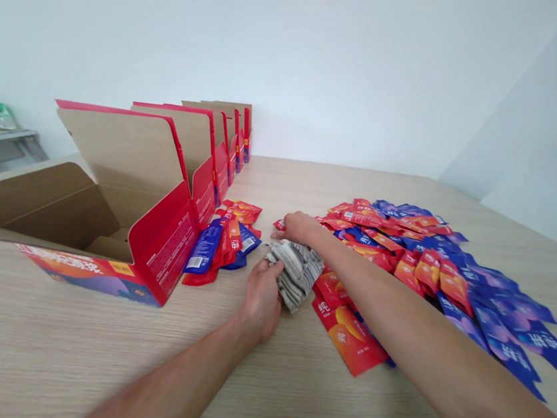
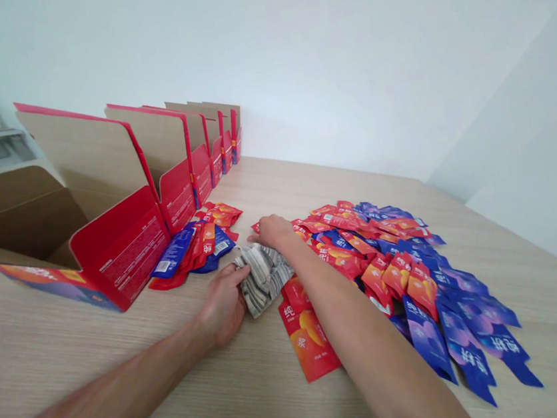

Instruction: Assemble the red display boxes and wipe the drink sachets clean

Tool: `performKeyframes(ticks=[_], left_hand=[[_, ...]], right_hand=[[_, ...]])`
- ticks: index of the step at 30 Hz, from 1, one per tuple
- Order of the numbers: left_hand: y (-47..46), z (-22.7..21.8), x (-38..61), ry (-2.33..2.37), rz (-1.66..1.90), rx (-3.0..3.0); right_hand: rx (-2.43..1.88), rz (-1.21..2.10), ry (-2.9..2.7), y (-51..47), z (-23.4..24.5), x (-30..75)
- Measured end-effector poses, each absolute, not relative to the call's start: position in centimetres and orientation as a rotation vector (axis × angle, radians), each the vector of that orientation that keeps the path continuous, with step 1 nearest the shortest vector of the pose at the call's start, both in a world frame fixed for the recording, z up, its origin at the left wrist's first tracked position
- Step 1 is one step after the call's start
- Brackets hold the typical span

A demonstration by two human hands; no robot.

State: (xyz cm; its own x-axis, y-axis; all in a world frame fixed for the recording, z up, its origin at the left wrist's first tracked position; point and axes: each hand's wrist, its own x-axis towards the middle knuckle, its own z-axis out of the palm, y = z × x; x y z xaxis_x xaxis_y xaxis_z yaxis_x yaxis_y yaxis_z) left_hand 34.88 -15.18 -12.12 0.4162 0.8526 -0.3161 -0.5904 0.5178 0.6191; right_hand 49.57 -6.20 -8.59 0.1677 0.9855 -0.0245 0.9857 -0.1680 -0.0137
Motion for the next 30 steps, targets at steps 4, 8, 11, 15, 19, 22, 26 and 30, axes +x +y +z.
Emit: performKeyframes(ticks=[4, 8, 11, 15, 19, 22, 26, 30], left_hand=[[-15.1, -12.2, 34.8, 0.653, 0.945, 0.469], [-15.1, -12.2, 34.6, 0.644, 0.944, 0.487], [-15.2, -12.1, 34.5, 0.66, 0.951, 0.492], [-15.2, -12.0, 34.4, 0.681, 0.947, 0.497], [-15.3, -11.8, 34.3, 0.665, 0.934, 0.458], [-15.5, -11.6, 34.2, 0.616, 0.911, 0.443], [-15.4, -11.6, 34.0, 0.609, 0.907, 0.429], [-15.0, -11.9, 33.7, 0.614, 0.957, 0.433]], right_hand=[[2.487, -0.008, 2.014, -6.9, -9.4, 49.7], [2.647, 0.064, 2.044, -7.9, -8.5, 50.1], [2.835, 0.196, 2.052, -9.6, -6.7, 51.0], [3.036, 0.326, 2.165, -12.9, -4.9, 51.6], [3.074, 0.091, 2.458, -15.7, -7.3, 50.8], [3.119, -0.13, 2.668, -16.5, -11.0, 49.6], [2.928, 0.092, 2.744, -17.0, -13.7, 48.1], [2.635, -0.069, 2.827, -18.0, -13.3, 46.9]])
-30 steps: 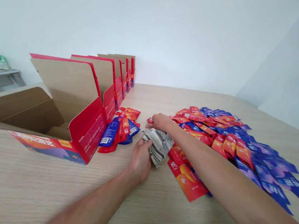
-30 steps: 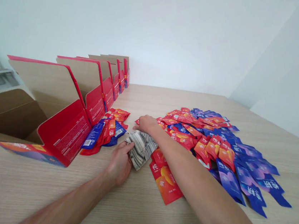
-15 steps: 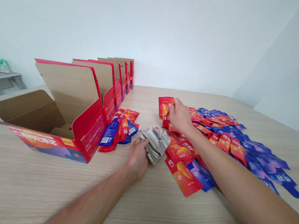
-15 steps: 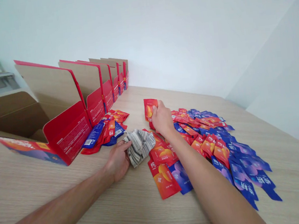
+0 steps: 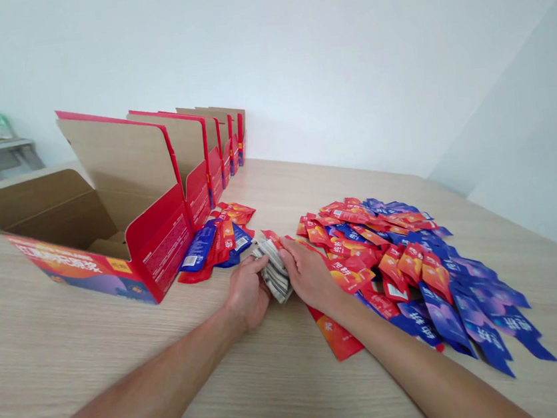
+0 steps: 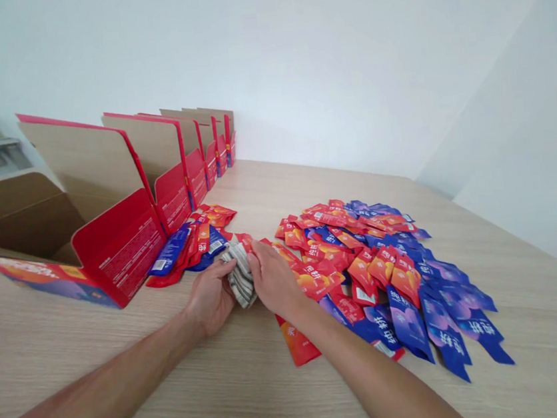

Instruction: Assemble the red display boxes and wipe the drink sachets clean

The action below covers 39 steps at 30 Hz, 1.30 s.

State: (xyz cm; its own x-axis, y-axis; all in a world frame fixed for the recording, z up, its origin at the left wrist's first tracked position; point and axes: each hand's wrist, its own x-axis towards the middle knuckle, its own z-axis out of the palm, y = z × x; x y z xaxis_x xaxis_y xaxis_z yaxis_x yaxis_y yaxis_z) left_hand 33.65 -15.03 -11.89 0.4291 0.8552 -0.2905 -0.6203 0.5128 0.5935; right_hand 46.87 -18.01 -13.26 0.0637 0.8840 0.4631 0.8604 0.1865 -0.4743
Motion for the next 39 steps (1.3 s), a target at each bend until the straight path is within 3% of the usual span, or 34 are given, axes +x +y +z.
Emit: performKeyframes(ticks=[15, 21, 26, 30, 39], left_hand=[[-15.4, -11.5, 33.5, 0.634, 0.953, 0.478], [-15.5, -11.2, 33.7, 0.632, 0.954, 0.493], [-15.2, -11.3, 33.8, 0.635, 0.975, 0.488], [-15.2, -11.3, 33.7, 0.593, 0.992, 0.49], [-14.8, -11.8, 33.5, 0.587, 1.055, 0.496]], right_hand=[[-2.082, -0.011, -1.887, -20.2, -9.5, 45.5], [-1.901, -0.015, -1.653, -20.4, -8.7, 47.4], [-1.579, 0.215, -1.201, -20.1, -8.5, 48.5], [-1.638, 0.388, -1.341, -19.7, -9.5, 48.3], [-1.674, -0.061, -1.838, -20.3, -10.8, 46.2]])
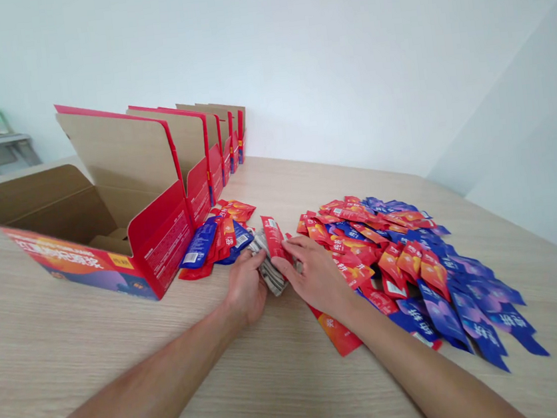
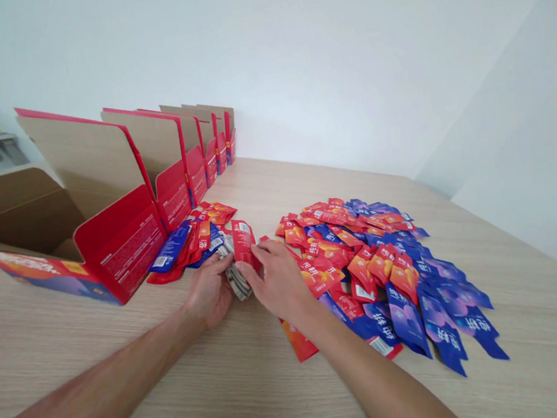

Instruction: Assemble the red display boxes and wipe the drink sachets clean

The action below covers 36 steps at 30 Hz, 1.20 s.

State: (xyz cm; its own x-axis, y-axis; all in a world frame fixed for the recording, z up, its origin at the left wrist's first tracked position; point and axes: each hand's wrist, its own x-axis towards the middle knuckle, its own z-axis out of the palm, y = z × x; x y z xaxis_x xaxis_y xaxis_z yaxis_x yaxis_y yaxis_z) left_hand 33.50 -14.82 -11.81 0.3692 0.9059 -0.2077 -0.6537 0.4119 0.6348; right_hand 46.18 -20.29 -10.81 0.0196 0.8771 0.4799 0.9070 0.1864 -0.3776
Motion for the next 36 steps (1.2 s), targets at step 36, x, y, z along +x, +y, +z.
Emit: performKeyframes(ticks=[36], left_hand=[[-14.4, -11.9, 33.7, 0.653, 1.077, 0.476]], right_hand=[[-1.596, 0.583, -1.384, -19.4, -5.8, 46.0]])
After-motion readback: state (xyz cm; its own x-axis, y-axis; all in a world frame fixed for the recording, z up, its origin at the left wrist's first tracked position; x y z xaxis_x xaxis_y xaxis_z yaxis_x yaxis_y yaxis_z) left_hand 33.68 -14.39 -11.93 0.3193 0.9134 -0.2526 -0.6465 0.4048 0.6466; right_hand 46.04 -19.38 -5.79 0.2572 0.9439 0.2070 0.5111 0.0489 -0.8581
